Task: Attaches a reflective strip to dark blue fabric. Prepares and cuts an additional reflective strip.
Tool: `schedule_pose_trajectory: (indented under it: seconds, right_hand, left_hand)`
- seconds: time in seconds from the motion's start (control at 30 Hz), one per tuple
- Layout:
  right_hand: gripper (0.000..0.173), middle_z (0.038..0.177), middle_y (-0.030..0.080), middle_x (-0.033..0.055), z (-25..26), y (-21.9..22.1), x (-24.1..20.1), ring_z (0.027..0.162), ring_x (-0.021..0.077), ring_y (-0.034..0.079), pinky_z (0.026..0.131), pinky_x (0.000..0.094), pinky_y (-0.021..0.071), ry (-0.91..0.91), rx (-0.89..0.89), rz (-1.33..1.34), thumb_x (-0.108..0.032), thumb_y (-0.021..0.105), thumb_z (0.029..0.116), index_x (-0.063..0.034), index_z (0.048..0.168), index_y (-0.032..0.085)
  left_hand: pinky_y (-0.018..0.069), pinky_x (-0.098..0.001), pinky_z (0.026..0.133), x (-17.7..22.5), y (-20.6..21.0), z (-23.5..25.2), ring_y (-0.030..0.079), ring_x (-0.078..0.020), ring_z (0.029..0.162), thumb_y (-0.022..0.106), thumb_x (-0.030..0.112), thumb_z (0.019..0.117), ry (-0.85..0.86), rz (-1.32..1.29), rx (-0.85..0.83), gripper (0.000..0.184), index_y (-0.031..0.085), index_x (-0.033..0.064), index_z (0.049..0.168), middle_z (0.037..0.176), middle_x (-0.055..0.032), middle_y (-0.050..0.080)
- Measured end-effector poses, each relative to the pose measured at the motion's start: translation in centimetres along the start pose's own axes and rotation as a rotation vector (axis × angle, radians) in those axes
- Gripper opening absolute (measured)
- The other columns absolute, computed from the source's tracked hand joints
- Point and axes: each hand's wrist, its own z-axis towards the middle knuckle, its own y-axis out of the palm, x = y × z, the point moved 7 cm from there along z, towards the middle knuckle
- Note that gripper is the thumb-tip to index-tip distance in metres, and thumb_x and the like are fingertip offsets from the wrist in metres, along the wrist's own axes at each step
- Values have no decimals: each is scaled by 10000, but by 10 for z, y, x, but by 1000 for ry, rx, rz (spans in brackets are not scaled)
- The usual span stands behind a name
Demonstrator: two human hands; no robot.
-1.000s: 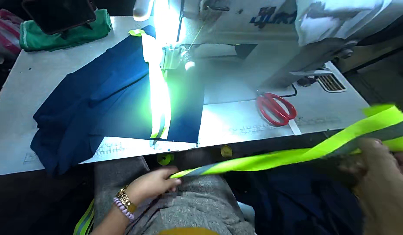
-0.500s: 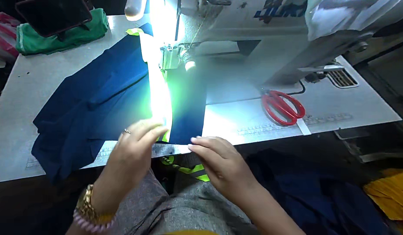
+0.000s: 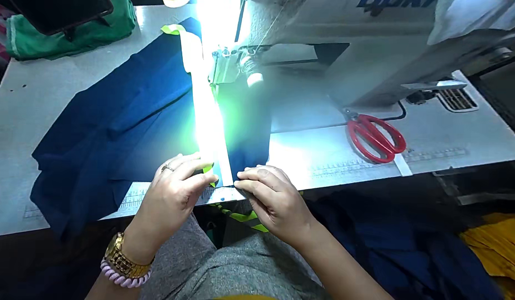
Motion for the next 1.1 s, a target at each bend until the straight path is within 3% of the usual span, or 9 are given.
schedule_pose_trajectory:
  seconds: [0.33, 0.43, 0.6, 0.83, 1.1]
  right_hand:
    - [336, 1199, 688, -5, 2, 2, 0, 1143, 170, 630, 1013, 441, 503, 8, -65, -26, -140, 591, 946, -245, 1222, 753]
    - [341, 1219, 690, 7, -1, 5, -3, 1164, 195, 634, 1028, 475, 501, -10, -89, -84, -141, 572, 974, -265, 1240, 745]
    - [323, 1134, 739, 23, 0, 10, -11, 1090, 201, 687, 956, 420, 551, -34, -54, -179, -115, 560, 967, -219, 1199, 759]
    - [320, 1134, 734, -3, 2, 8, -10, 1088, 187, 672, 962, 391, 529, -67, -69, -218, -143, 556, 972, -253, 1195, 757]
    - [304, 1136, 731, -8, 53, 15, 14, 1085, 216, 675, 890, 434, 562, -5, -92, -292, -175, 607, 930, -254, 1163, 784]
  left_hand:
    - [444, -520, 1142, 0, -1, -2, 585, -201, 1332, 531, 199, 1020, 14, 0, 32, 261, 790, 223, 1045, 1278, 31, 706]
    - [417, -535, 1164, 9, 4, -3, 539, -198, 1379, 518, 181, 1021, 57, 63, 8, 260, 766, 198, 1097, 1375, 13, 652]
    - [513, -431, 1077, 24, 13, -9, 647, -139, 1242, 487, 233, 1053, 195, 157, -12, 288, 737, 180, 1187, 1268, 36, 719]
    - [492, -385, 1088, 21, 15, -14, 641, -144, 1251, 463, 264, 1065, 230, 177, -14, 308, 707, 182, 1234, 1299, 26, 707]
    - [456, -454, 1121, -8, 14, 24, 590, -129, 1314, 408, 345, 1048, 176, 220, -91, 430, 684, 174, 1329, 1399, 26, 647]
